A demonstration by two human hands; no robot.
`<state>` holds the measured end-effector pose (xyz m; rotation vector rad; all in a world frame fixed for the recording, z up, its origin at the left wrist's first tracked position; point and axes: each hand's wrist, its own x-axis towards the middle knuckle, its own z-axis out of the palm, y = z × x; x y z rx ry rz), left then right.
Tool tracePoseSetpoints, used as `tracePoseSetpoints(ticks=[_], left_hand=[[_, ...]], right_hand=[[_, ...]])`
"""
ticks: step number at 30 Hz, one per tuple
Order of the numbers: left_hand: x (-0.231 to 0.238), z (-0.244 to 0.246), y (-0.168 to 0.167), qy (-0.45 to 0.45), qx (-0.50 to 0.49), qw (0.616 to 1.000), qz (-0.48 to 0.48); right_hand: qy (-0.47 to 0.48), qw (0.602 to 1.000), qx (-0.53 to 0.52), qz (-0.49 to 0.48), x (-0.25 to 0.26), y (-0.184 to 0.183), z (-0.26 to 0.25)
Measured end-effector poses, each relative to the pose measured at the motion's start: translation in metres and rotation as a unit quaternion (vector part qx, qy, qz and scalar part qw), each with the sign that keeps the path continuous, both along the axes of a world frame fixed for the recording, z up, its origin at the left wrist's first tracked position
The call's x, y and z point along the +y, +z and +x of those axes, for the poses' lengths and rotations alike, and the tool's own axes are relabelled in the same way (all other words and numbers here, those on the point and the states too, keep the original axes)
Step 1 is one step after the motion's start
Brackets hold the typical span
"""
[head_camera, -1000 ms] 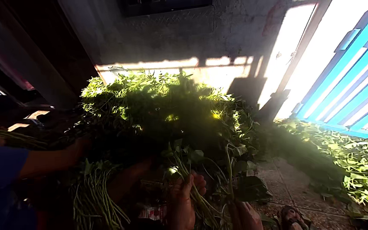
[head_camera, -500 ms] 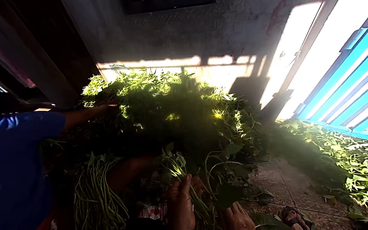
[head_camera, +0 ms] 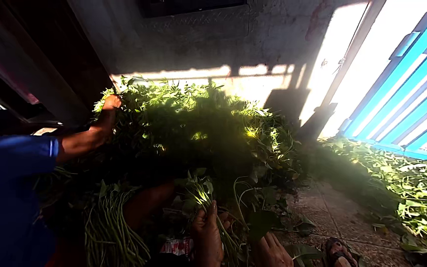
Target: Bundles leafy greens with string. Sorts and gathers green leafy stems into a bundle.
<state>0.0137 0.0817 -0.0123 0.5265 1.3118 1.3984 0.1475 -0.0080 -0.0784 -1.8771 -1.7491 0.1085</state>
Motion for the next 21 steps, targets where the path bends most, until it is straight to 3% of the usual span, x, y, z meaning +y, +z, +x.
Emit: tracePoseSetpoints(ticks=[4,13,21], left_hand=[[-0.002,0.000,0.002,0.016,0.004,1.000,0.022],[-0.009,0.008,-0.015,-0.147,-0.025,0.989,-0.015],[-0.007,0.007,-0.013,-0.181,-0.096,0.979,0.008]], right_hand=[[-0.041,0.999,0.009,0.003,0.000,0.003,-0.001],[-0.011,0.997,-0.046,0.060,0.002,-0.003,-0.008],[0.063,0.997,0.016,-0.050,0.000,-0.001,0.002]])
